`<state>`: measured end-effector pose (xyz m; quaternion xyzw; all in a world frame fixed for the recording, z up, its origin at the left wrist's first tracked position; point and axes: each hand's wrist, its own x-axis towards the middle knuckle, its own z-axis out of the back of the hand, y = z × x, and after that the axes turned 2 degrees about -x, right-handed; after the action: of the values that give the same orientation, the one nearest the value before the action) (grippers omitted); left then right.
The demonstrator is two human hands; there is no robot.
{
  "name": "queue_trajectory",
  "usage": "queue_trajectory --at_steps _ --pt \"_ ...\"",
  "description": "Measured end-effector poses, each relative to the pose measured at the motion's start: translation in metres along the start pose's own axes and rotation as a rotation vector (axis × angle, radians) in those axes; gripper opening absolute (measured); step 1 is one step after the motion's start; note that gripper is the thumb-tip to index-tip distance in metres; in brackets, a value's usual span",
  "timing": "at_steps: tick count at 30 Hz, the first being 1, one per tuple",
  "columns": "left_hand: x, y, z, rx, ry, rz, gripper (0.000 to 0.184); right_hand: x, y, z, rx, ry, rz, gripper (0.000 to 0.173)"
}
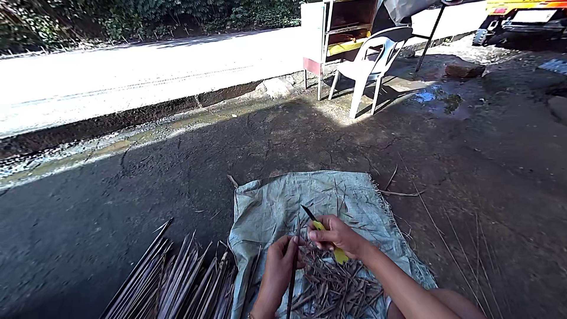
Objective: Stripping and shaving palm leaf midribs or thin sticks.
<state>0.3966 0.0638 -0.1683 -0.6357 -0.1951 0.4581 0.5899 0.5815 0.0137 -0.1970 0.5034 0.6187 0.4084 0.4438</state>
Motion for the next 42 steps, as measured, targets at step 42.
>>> queue_trajectory --at_steps 42 --pt "-0.007 -0.003 -0.009 -0.321 0.078 0.286 0.039 0.01 0.017 -0.022 -1.231 -0.261 -0.405 0.033"
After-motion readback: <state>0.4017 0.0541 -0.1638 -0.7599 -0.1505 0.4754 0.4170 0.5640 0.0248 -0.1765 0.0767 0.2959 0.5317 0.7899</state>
